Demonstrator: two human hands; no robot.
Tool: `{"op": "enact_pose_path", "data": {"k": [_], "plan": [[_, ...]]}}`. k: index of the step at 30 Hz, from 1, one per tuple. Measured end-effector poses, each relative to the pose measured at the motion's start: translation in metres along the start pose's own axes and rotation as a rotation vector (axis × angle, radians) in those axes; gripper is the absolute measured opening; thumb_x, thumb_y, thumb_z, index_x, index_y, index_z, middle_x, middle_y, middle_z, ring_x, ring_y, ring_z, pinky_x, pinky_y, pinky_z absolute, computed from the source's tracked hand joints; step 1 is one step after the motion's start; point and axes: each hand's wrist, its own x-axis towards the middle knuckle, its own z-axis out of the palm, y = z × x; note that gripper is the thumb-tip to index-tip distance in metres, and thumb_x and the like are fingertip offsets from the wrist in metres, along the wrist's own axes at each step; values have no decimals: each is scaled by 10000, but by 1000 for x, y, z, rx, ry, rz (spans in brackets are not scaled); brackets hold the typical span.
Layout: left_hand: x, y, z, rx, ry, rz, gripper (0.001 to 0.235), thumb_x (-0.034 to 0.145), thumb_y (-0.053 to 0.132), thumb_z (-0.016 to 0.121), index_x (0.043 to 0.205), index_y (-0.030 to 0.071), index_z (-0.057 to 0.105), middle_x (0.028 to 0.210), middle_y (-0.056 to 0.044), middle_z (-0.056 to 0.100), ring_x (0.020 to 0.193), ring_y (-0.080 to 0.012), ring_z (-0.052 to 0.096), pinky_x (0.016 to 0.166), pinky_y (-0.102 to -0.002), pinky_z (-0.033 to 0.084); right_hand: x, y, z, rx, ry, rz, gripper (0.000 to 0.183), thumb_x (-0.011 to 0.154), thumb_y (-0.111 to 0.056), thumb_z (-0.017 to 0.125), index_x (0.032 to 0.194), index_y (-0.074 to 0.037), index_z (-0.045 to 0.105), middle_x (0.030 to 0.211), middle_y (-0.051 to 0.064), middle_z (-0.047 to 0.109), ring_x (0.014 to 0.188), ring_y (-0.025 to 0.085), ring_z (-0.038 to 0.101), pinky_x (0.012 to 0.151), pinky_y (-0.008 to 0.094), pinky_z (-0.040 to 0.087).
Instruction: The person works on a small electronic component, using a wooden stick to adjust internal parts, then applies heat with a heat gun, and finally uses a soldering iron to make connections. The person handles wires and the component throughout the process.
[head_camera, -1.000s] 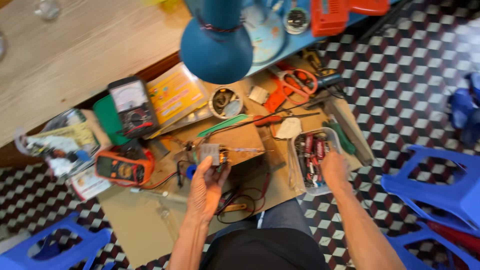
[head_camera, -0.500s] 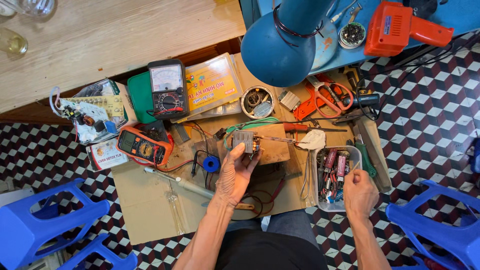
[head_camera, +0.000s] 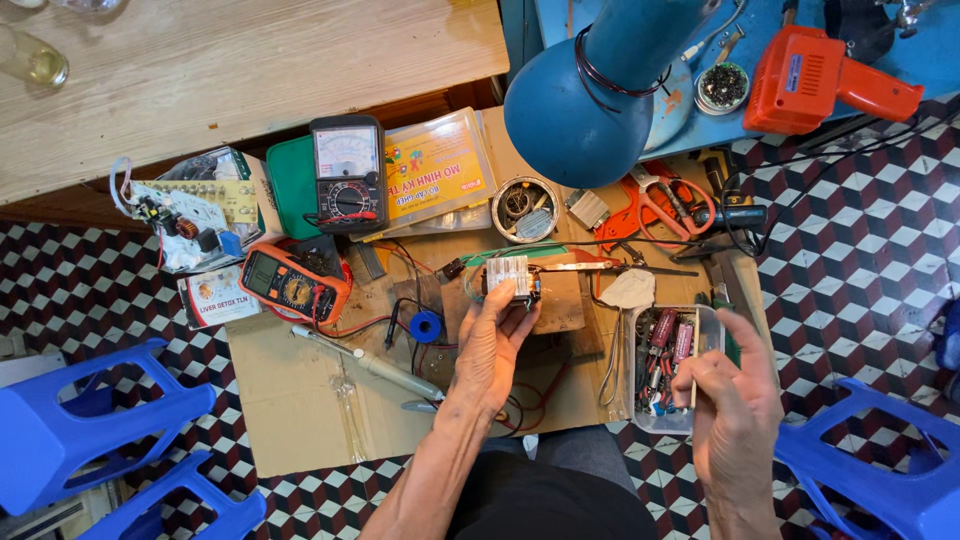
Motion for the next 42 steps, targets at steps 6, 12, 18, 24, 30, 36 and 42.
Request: {"op": "enact_pose_path", "data": {"k": [6,12,18,24,30,36,42], "plan": [[0,0,3,-80,-53,-30,295,884,172,782,1127,49,668,1087,-58,712,1043,-181,682,1009,-389,582,8,-13,39,302,-118,249,329,931,-171,563,1161,44,658,1021,230,752,999,316,737,899,420,584],[-7,6,17,-191,-15,-106,346,868,192,788,1143,28,657,1099,-106,720,1046,-250,716,994,-391,594,22,7,48,409,-200,171,156,1098,-113,647,1197,7,650,954,175,714,874,265,683,849,417,562],[-13,17,34,-188,6,-123,395,879,223,775,1180,-3,653,1097,-160,728,1051,-268,718,992,-385,591,33,8,57,321,-99,161,194,1071,-140,657,1178,21,675,939,100,687,845,209,656,811,356,518],[-7,6,33,-137,-46,-57,361,884,173,769,1184,17,643,1136,-95,715,1105,-226,695,1049,-408,568,40,-1,89,338,-115,123,167,1091,-213,575,1130,-50,582,1005,187,721,904,279,721,846,413,598],[2,-1,29,-14,-104,-27,376,898,140,748,1237,31,626,1175,-77,687,1135,-202,651,1085,-405,524,43,11,114,309,-128,74,230,1000,-47,628,1198,-61,512,1133,172,690,1036,261,731,943,381,595],[8,0,30,45,-126,2,476,891,135,731,1335,98,562,1239,-40,634,1190,-172,604,1095,-382,488,50,24,119,205,-63,80,199,991,-14,643,1152,9,527,1066,190,713,993,255,747,898,351,626],[11,2,27,27,-96,4,479,894,129,728,1339,112,553,1241,-33,623,1188,-167,596,1094,-386,485,51,29,125,126,-36,96,192,984,-10,655,1133,39,545,1066,195,725,1002,233,738,921,323,614]]}}
